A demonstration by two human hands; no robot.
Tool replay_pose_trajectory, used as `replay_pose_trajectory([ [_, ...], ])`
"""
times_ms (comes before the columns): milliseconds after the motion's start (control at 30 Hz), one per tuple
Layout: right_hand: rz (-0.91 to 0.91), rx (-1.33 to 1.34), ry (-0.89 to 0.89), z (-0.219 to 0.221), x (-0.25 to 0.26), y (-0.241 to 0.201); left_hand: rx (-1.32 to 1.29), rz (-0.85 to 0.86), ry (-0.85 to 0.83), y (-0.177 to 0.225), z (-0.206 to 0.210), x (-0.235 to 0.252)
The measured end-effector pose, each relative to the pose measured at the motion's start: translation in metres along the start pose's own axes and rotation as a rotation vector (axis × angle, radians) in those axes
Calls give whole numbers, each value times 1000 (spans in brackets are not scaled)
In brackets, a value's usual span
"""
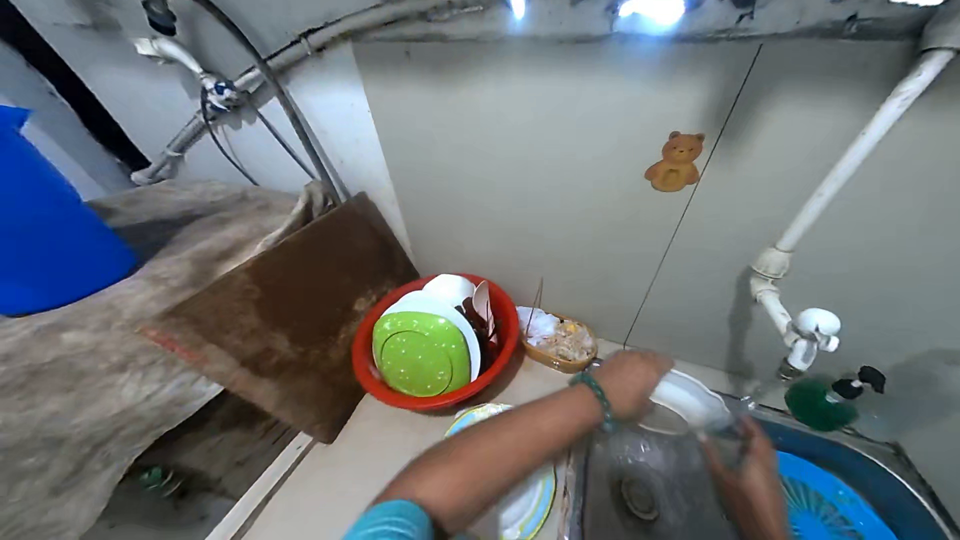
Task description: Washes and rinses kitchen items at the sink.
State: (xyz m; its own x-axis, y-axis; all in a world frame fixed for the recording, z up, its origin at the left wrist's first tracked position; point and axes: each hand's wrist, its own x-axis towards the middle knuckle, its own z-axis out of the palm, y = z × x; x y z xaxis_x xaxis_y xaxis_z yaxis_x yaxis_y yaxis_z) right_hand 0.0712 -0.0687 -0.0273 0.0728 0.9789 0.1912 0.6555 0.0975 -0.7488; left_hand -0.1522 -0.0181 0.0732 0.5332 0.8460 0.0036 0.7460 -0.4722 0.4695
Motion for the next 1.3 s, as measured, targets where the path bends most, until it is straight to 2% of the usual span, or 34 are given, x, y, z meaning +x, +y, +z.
replay_pose_trajectory([
  [133,78,46,-527,73,-36,-35,162,-41,74,-28,-88,-84],
  [200,131,13,-691,106,-50,-59,244,-143,69,-42,-128,-129],
  [300,217,-104,-812,138,-64,-89,359,-378,55,-65,-166,-188],
  [433,262,-255,-819,152,-67,-109,393,-617,6,-104,-174,-230],
  [533,253,-263,-793,150,-65,-110,329,-677,-4,-131,-159,-241],
  [633,237,-118,-740,143,-64,-108,289,-636,88,-146,-146,-242],
  [733,173,105,-635,137,-63,-88,311,-628,193,-163,-131,-237],
  [833,145,136,-526,109,-52,-69,343,-720,185,-176,-113,-233],
  [900,149,151,-399,83,-36,-47,377,-696,286,-164,-103,-225],
  [967,189,162,-320,51,-16,-23,311,-502,507,-132,-75,-200],
  [1033,213,123,-297,15,8,0,74,-348,573,-89,-28,-161],
  [1100,245,50,-283,-17,30,20,-310,-371,419,-48,17,-118],
  [1167,265,-47,-306,-50,45,30,-613,-442,227,-27,58,-72],
  [1300,275,-300,-376,-104,59,29,-795,-508,-93,1,126,7],
])
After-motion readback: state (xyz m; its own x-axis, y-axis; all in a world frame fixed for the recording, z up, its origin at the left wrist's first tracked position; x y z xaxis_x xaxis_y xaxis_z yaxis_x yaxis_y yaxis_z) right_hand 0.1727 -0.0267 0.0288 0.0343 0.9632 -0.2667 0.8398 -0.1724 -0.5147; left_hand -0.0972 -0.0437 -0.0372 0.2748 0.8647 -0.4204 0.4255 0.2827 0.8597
